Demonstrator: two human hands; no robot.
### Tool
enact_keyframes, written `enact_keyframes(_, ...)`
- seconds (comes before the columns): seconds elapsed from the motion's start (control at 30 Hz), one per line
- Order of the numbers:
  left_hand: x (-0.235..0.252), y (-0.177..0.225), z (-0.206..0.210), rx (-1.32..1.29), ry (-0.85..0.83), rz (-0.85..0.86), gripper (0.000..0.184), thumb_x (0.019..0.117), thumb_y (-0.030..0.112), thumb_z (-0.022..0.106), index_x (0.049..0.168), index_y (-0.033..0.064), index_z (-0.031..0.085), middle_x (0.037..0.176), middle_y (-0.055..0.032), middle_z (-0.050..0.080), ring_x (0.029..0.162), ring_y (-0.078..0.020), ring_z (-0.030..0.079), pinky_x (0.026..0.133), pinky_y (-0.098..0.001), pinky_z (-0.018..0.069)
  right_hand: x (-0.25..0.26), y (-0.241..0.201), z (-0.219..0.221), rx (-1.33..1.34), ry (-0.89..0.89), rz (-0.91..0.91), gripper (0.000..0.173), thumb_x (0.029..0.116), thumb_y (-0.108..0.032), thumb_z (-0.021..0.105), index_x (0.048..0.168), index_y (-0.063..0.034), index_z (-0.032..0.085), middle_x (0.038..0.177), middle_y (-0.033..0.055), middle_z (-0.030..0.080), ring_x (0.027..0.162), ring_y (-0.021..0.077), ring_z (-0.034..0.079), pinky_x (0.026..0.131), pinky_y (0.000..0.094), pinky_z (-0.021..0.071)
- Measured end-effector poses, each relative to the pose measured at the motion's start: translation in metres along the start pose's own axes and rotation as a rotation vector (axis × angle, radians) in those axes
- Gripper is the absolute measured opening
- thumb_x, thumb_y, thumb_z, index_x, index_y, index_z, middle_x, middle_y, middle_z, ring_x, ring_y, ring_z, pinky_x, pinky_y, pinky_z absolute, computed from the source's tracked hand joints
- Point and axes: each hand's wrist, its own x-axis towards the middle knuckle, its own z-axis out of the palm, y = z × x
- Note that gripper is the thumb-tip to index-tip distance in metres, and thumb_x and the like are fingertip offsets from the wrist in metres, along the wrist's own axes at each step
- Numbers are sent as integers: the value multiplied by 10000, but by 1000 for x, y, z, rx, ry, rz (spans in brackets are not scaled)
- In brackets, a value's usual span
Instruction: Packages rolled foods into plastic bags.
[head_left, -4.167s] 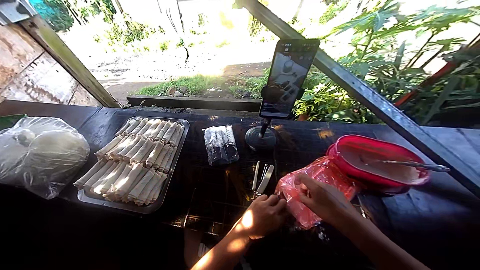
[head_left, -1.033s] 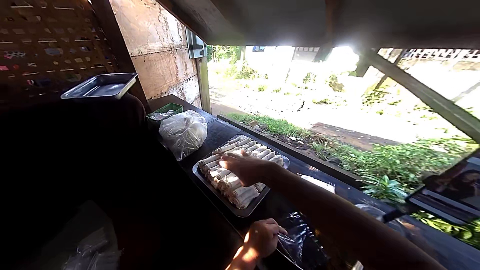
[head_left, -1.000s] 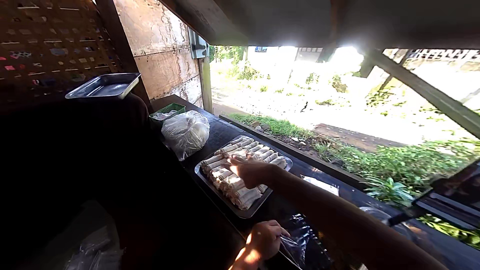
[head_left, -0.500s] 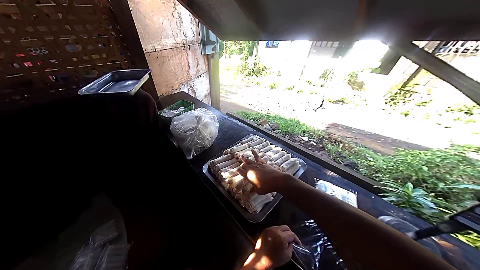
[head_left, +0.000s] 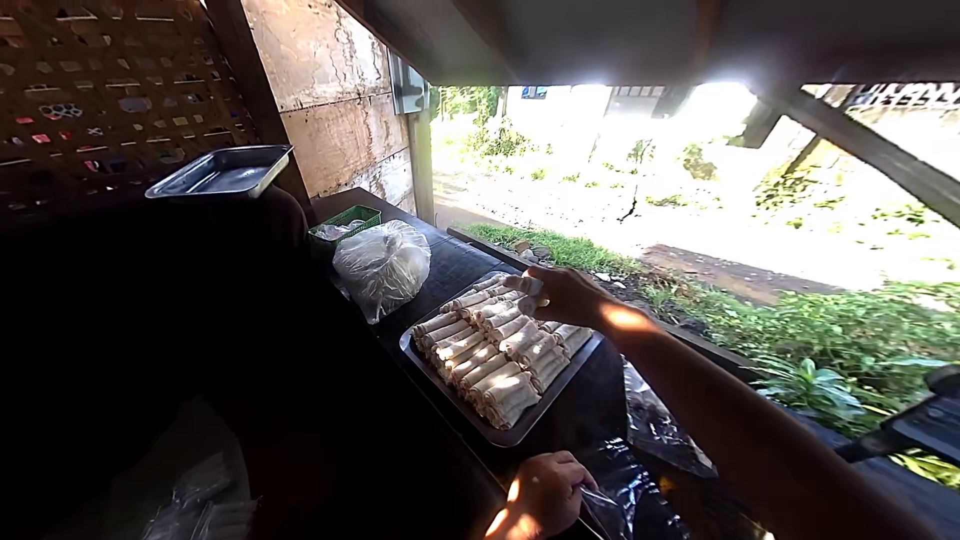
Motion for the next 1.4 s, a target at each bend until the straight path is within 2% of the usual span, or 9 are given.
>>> enact_keyframes(0.17, 1, 1, -1, -6, -20, -22, 201, 863, -107, 594, 917, -25, 769, 910, -170, 744, 862, -286, 740, 794, -420, 598, -9, 21, 28, -89, -113, -182, 382, 855, -88, 736, 1215, 21, 668, 1245, 224, 668, 1220, 413, 600, 1020, 558, 469)
enact_keyframes(0.5, 1, 3, 0, 4, 39, -30, 206, 854, -111, 598, 936, -30, 769, 918, -170, 747, 857, -281, 744, 794, -406, 602, 5, 6, 32, -92, -321, -39, 619, 840, -119, 812, 1382, 27, 553, 1390, 244, 567, 1335, 418, 508, 1119, 543, 389)
enact_keyframes(0.87, -1, 4, 0, 11, 55, -35, 193, 865, -104, 607, 929, -24, 770, 934, -165, 751, 874, -276, 745, 813, -404, 603, 2, 9, 31, -102, -310, -6, 615, 834, -177, 817, 1349, 19, 545, 1305, 247, 609, 1264, 414, 566, 1070, 570, 425)
enact_keyframes(1.03, -2, 4, 2, 28, 112, -19, 214, 849, -114, 607, 936, -15, 775, 956, -150, 759, 885, -254, 751, 818, -377, 607, -7, 12, 30, -148, -237, 17, 487, 836, -191, 780, 1259, 6, 639, 1230, 219, 662, 1191, 394, 617, 1029, 581, 446)
enact_keyframes(1.17, -3, 3, 3, 35, 120, -15, 245, 855, -116, 597, 973, -6, 782, 995, -149, 764, 910, -254, 754, 829, -382, 610, -44, 20, 29, 169, 69, 54, 399, 861, -208, 767, 1124, 77, 675, 1027, 254, 694, 992, 391, 674, 890, 595, 504)
enact_keyframes(1.2, -3, 4, 2, 28, 116, -19, 249, 854, -119, 597, 980, -11, 781, 1002, -156, 763, 914, -261, 755, 827, -392, 610, -59, 17, 27, 323, 143, 91, 391, 877, -182, 769, 1145, 85, 669, 1017, 221, 701, 960, 307, 678, 892, 502, 525)
enact_keyframes(1.27, -3, 6, 0, 0, 95, -40, 255, 862, -123, 588, 994, -18, 778, 1022, -167, 760, 928, -272, 753, 835, -413, 608, -92, 12, 29, 796, 258, 210, 304, 814, -74, 728, 1093, 9, 639, 903, 33, 684, 817, 89, 667, 788, 282, 572)
enact_keyframes(1.3, -3, 6, -1, -17, 91, -50, 257, 866, -122, 581, 994, -17, 778, 1031, -170, 758, 937, -273, 752, 839, -420, 607, -109, 10, 32, 1014, 295, 276, 306, 780, -71, 692, 1075, -33, 620, 856, -7, 699, 762, 81, 691, 739, 276, 605)
enact_keyframes(1.4, -7, 11, -9, -140, 39, -159, 285, 901, -122, 542, 1007, -15, 783, 1088, -169, 748, 1028, -258, 726, 924, -422, 577, -168, 5, 40, 1334, 306, 457, 363, 791, -147, 647, 1129, -49, 558, 842, 29, 700, 706, 157, 704, 675, 341, 626)
